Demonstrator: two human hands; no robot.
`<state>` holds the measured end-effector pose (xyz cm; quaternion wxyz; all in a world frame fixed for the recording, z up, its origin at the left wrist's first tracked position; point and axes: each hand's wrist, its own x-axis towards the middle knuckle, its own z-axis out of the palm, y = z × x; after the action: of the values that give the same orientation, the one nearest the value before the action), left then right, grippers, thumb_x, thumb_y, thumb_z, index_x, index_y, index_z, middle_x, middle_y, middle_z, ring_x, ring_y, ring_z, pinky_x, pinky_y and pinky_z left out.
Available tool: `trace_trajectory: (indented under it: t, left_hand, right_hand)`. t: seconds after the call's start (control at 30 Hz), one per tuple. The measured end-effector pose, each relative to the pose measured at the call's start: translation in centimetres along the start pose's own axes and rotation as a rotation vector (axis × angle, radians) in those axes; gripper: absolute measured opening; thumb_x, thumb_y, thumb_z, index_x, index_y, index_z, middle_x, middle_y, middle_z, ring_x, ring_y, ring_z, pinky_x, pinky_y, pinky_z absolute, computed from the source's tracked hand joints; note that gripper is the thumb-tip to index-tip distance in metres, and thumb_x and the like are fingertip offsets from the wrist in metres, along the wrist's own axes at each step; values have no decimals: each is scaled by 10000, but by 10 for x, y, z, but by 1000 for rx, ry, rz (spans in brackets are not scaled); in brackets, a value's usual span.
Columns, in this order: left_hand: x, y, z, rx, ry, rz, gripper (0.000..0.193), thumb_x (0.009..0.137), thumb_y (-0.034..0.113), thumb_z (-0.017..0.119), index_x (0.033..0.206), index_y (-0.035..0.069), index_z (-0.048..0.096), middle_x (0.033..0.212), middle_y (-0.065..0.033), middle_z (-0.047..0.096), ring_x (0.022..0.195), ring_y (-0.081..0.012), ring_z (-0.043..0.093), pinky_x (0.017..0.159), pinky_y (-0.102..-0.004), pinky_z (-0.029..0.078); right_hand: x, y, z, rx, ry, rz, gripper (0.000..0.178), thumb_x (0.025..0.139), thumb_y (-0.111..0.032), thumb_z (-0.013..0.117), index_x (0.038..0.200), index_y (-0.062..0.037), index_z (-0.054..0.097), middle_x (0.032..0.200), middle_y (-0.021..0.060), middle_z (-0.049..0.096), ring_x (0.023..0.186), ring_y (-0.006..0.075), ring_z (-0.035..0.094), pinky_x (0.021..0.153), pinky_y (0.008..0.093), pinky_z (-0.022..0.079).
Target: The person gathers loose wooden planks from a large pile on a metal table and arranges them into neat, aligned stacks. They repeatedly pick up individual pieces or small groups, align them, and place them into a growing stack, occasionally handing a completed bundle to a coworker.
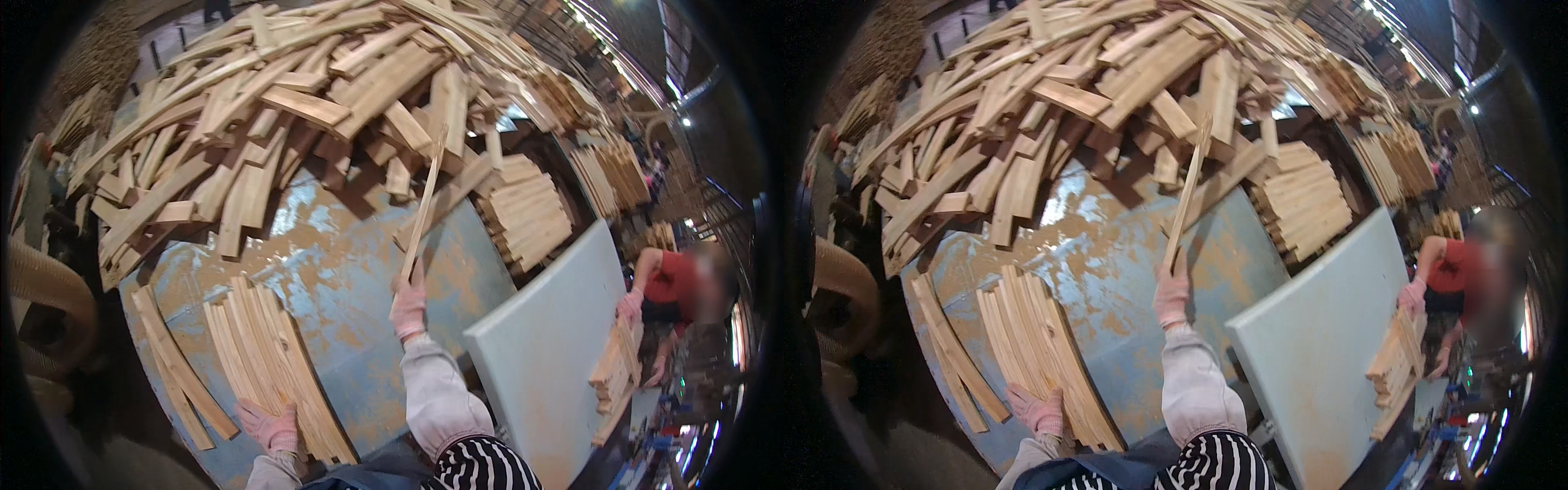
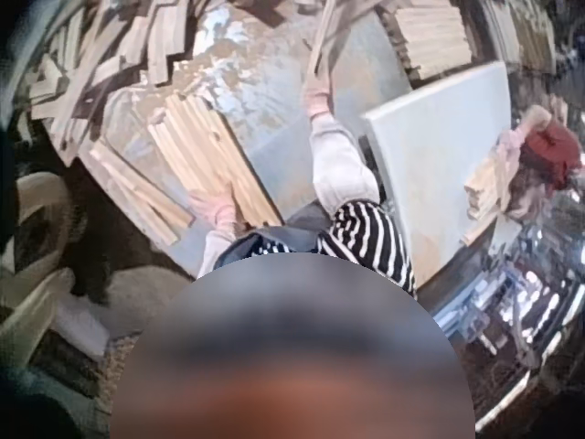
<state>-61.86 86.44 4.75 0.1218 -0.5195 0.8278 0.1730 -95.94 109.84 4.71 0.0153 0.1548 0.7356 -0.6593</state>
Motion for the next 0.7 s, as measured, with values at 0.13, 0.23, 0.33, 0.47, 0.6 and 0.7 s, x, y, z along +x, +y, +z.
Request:
trace_trajectory:
  t: [0.13,0.23,0.33,0.47,0.6,0.7]
  left_hand:
    - [-1,11,-3,3,-38,-17,1360,725,635,843,1685,17,104,1718,-254,164,1572,-433,215,1285,-494,208]
    - [0,6,5,37,-29,1,1345,731,615,848,1686,21,110,1717,-249,173,1572,-431,218,1283,-488,214]
    - [5,9,7,35,-15,-1,1349,724,596,860,1685,17,110,1712,-260,180,1574,-428,219,1279,-485,224]
    - [5,2,5,45,-6,-21,1360,709,578,874,1681,7,113,1711,-270,174,1573,-428,221,1274,-491,234]
    - [8,-12,23,126,15,47,1431,690,745,801,1683,-5,95,1707,-282,188,1558,-462,238,1276,-524,214]
    - [11,-17,30,193,-8,20,1450,687,787,771,1688,4,74,1713,-282,172,1562,-463,225,1272,-532,208]
  right_hand:
    - [-106,25,-76,-388,190,71,738,922,-294,698,1577,-82,432,1271,147,647,1086,265,627,946,381,516]
    - [-155,44,-125,-1241,312,129,691,877,-326,720,1475,-44,518,1264,185,634,1098,340,643,958,441,523]
    - [-145,62,-129,-1461,371,-44,871,811,-433,766,1549,-103,441,1400,166,573,1261,404,570,1063,519,463]
    - [-20,23,-47,-1188,280,-183,792,864,-424,732,1516,-73,450,1333,209,577,1226,413,572,1052,526,474]
    - [128,-18,29,-983,572,-52,857,859,-429,750,1565,-101,392,1408,211,570,1301,446,552,1065,548,479]
    - [168,-40,45,-817,577,259,851,855,-409,744,1567,-105,391,1484,224,538,1348,462,527,1089,541,473]
